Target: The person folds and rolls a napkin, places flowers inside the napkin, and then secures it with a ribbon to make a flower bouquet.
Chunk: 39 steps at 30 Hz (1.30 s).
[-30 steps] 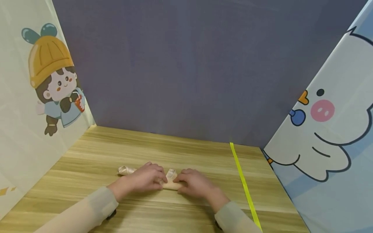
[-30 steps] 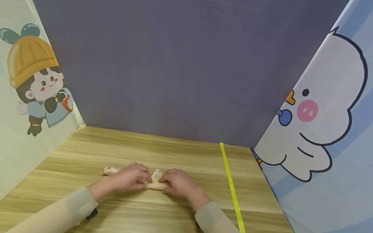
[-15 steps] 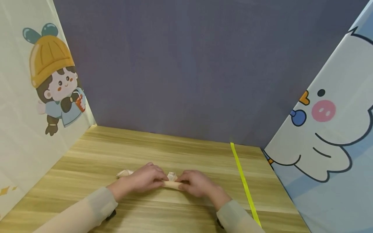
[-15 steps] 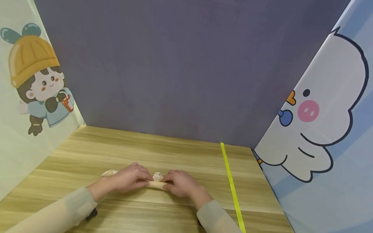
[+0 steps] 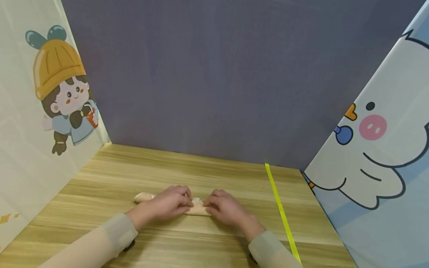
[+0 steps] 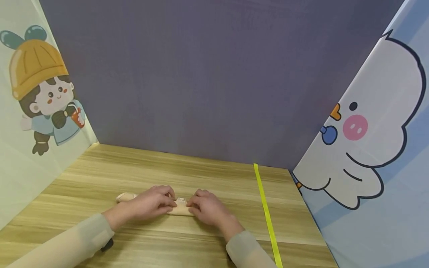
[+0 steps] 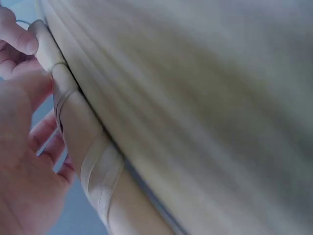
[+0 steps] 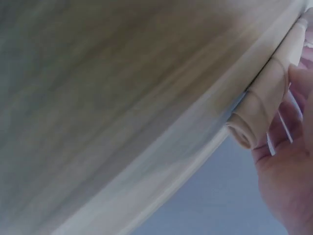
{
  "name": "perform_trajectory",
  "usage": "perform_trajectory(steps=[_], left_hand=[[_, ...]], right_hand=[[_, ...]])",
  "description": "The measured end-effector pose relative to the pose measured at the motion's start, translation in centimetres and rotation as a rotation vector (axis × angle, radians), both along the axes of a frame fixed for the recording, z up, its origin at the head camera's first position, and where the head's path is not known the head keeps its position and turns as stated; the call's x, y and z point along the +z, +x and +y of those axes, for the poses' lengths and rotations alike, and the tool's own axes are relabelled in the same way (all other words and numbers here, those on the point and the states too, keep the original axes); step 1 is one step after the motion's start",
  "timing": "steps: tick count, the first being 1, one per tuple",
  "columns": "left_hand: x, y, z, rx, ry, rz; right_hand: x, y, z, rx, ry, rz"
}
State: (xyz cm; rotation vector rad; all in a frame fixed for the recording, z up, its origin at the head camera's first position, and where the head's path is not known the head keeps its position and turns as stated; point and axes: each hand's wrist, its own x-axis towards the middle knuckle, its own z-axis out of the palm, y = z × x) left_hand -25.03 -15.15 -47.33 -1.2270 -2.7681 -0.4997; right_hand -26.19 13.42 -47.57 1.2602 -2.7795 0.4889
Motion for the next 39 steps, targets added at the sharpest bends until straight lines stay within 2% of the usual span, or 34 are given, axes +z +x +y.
perform_trajectory(steps=[4,9,13,18,23,29,35,39], left_hand=[[0.1,0.0,0.0,-0.017,-0.027,0.017],[0.3,0.0,0.3,-0.035,-0.036,0.045],[0.2,-0.3,0.5,-0.014,-0.034,0.046],[0.2,-0.5,0.5,0.039,0.007,-0.023],[0.4,-0.7,0.6,0.037,0.034,-0.045],[0.4,-0.7,1.0,0.066,-0.024,-0.016],[0.5,-0.7,1.2,0.037,-0.024,0.08],[0.5,-0.7,1.3,0.027,-0.018,0.048]], right_hand=[[0.5,0.1,-0.4,0.039,0.042,0.086],[0.8,0.1,-0.6,0.028,0.06,0.049],[0.7,0.0,-0.7,0.0,0.056,0.028],[0.7,-0.2,-0.5,-0.022,0.024,-0.032],[0.5,-0.4,-0.5,-0.031,-0.033,-0.109],[0.3,-0.6,-0.4,-0.066,-0.016,-0.101],[0.4,-0.6,-0.1,-0.067,0.001,-0.106],[0.5,-0.7,0.0,-0.069,0.012,-0.139]])
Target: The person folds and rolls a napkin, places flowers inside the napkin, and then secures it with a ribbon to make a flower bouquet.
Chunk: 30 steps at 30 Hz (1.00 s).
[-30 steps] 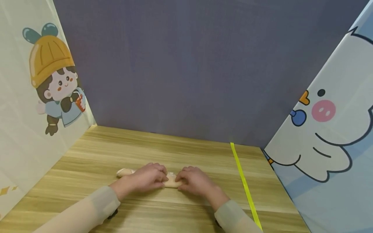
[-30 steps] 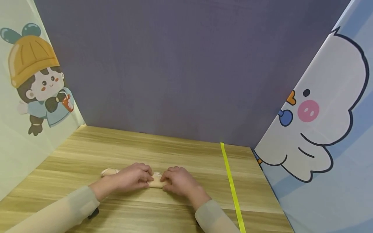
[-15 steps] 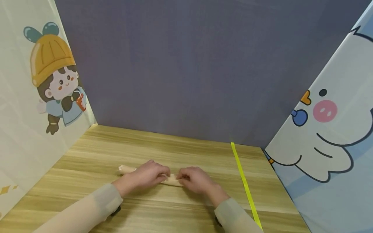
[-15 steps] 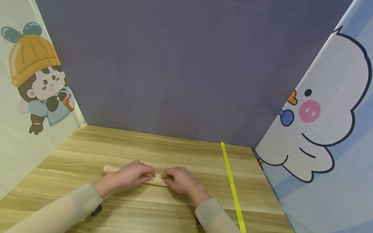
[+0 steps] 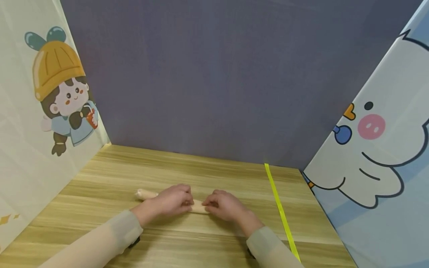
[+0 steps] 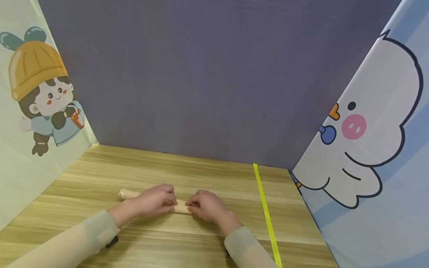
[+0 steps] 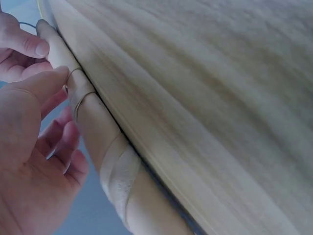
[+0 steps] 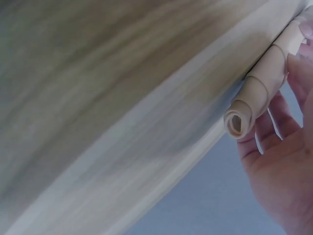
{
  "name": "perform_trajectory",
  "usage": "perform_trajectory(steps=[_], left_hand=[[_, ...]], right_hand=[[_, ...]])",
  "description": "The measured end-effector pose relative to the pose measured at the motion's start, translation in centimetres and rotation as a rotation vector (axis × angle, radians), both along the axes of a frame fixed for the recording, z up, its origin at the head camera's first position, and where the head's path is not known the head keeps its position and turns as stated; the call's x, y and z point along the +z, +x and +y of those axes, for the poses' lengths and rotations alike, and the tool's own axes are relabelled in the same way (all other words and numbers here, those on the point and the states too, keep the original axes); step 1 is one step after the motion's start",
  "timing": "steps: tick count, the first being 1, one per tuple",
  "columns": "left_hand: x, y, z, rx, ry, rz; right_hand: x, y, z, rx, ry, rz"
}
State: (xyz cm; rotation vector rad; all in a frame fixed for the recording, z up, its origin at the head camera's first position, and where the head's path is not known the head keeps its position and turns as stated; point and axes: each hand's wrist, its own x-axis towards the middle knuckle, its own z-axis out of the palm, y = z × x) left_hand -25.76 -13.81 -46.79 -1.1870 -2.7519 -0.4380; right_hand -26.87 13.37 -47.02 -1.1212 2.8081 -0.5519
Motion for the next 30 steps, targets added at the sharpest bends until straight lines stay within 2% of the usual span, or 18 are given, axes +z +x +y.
perform_trajectory(steps=[6,13,17,24,27,30], left_hand=[[0.08,0.19,0.04,0.017,0.008,-0.058],[0.26,0.42,-0.01,0.035,0.032,-0.091],[0.15,0.36,-0.09,0.041,0.034,-0.091],[-0.26,0.33,-0.28,0.058,0.03,-0.048],[-0.36,0.4,-0.38,0.073,0.035,-0.078],[-0.37,0.34,-0.4,0.059,0.054,-0.13]], right_hand=[[-0.03,-0.2,-0.08,0.007,0.007,-0.02],[0.31,0.08,-0.18,-0.039,-0.006,-0.117],[0.48,0.24,-0.3,-0.045,-0.004,-0.17],[0.36,0.23,-0.3,-0.011,-0.011,-0.172],[0.17,0.1,-0.22,-0.004,-0.024,-0.185],[0.04,0.13,-0.2,-0.015,-0.045,-0.206]])
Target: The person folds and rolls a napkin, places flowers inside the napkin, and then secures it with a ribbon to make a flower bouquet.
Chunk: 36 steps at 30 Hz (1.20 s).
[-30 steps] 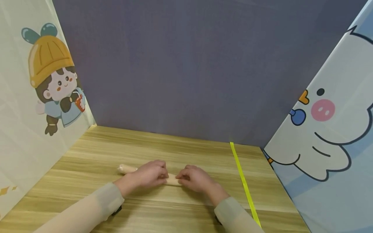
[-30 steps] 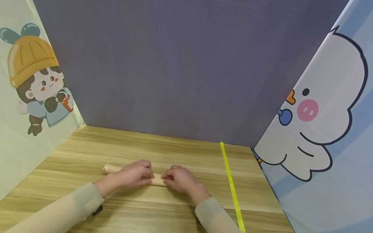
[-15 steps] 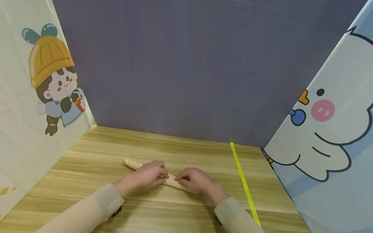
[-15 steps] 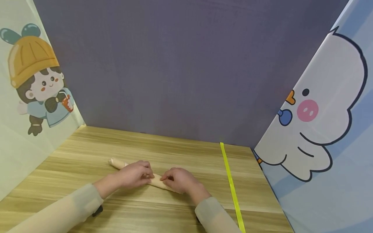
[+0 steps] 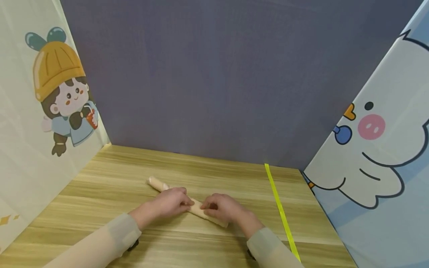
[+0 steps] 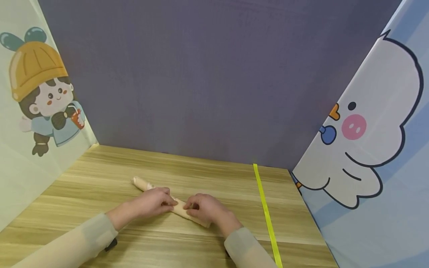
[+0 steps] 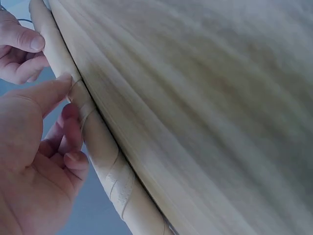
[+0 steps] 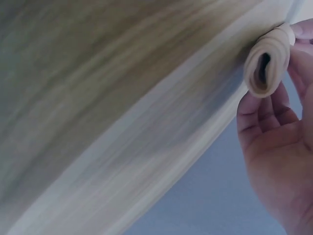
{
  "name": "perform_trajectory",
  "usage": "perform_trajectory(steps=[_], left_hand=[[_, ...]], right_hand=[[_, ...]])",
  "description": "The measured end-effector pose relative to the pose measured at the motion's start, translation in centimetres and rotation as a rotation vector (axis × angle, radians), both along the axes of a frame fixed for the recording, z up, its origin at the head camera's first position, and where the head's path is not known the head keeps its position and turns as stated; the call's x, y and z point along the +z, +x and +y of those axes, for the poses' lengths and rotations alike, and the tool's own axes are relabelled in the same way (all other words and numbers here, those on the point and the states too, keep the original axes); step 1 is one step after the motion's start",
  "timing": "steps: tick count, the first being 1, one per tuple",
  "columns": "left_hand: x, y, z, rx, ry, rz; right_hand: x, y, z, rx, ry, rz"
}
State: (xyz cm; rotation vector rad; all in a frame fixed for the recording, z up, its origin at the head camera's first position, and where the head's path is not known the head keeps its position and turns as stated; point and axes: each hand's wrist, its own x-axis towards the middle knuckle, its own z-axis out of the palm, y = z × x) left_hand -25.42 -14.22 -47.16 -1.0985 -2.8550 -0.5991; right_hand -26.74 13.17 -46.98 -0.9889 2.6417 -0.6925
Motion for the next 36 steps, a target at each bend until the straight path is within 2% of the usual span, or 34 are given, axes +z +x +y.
perform_trajectory(steps=[4,8,12,17,20,30,36], left_hand=[[0.0,-0.2,0.0,-0.037,0.018,-0.009],[0.0,-0.2,-0.1,-0.044,0.039,-0.008],[-0.2,-0.1,0.0,-0.028,0.055,-0.031],[-0.5,-0.1,0.3,0.02,0.056,-0.115],[-0.6,-0.2,0.5,0.03,0.061,-0.135],[-0.1,-0.6,1.2,-0.035,0.057,-0.135],[0.0,-0.9,1.3,-0.076,-0.002,-0.066]], right_hand=[[-0.1,0.2,-0.1,-0.039,-0.017,-0.045],[-0.1,0.4,0.1,-0.066,-0.024,-0.092],[0.0,0.6,0.5,-0.051,-0.032,-0.111],[0.1,0.6,1.0,-0.026,-0.054,-0.168],[0.1,0.6,1.2,-0.024,-0.06,-0.191],[-0.1,0.6,1.2,-0.019,-0.081,-0.207],[-0.3,0.6,1.1,-0.029,-0.089,-0.203]])
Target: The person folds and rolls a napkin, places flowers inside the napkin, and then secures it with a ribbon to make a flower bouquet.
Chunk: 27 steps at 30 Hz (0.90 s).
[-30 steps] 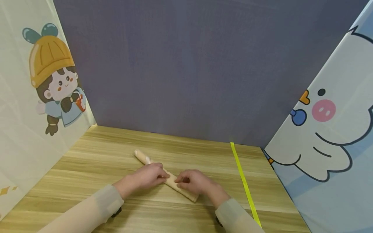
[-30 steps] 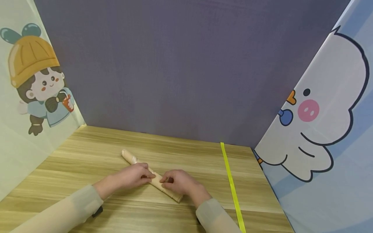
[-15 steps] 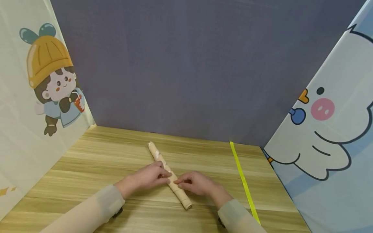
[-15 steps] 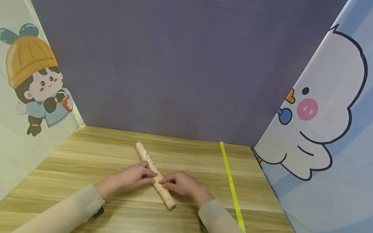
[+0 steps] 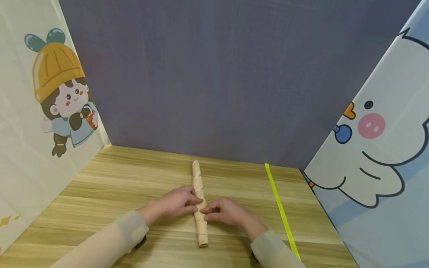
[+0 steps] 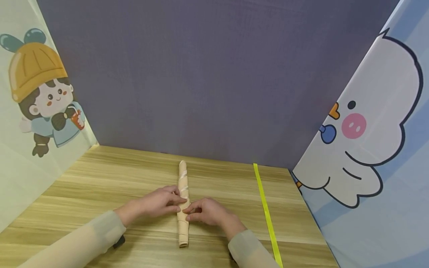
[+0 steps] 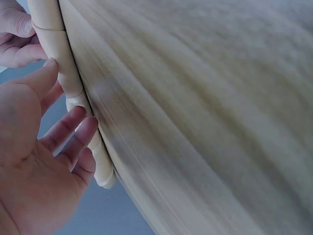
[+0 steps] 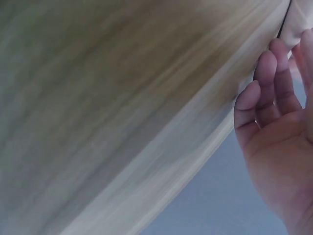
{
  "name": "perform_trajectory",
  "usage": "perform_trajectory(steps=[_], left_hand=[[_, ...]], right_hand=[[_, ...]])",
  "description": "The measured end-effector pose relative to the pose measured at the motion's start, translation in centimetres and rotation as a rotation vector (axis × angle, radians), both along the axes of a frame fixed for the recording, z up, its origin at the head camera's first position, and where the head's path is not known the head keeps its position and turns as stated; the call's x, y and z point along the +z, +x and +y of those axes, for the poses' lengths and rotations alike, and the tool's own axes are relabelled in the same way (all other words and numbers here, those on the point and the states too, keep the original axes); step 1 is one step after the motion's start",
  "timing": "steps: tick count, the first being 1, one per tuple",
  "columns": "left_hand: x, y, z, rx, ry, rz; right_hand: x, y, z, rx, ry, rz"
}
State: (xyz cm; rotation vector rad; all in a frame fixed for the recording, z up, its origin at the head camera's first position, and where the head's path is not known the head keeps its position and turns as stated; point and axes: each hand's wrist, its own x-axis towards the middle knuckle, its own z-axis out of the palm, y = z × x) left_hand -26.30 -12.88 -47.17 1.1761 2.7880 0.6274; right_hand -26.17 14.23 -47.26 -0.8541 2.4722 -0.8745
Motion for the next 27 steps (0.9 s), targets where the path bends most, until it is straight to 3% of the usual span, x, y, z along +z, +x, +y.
perform_trajectory(steps=[9,17,22,27], left_hand=[[-0.26,0.22,-0.02,0.016,-0.045,-0.06],[-0.68,0.21,-0.27,0.061,0.018,-0.166],[-0.65,0.35,-0.29,0.093,0.022,-0.199],[-0.59,0.28,-0.19,0.084,0.012,-0.205]], right_hand=[[-0.46,-0.06,0.1,0.001,-0.018,-0.023],[-0.78,-0.12,0.58,0.031,-0.051,-0.027],[-0.81,-0.1,0.84,0.023,-0.054,-0.07],[-0.83,-0.19,0.92,0.015,-0.063,-0.089]])
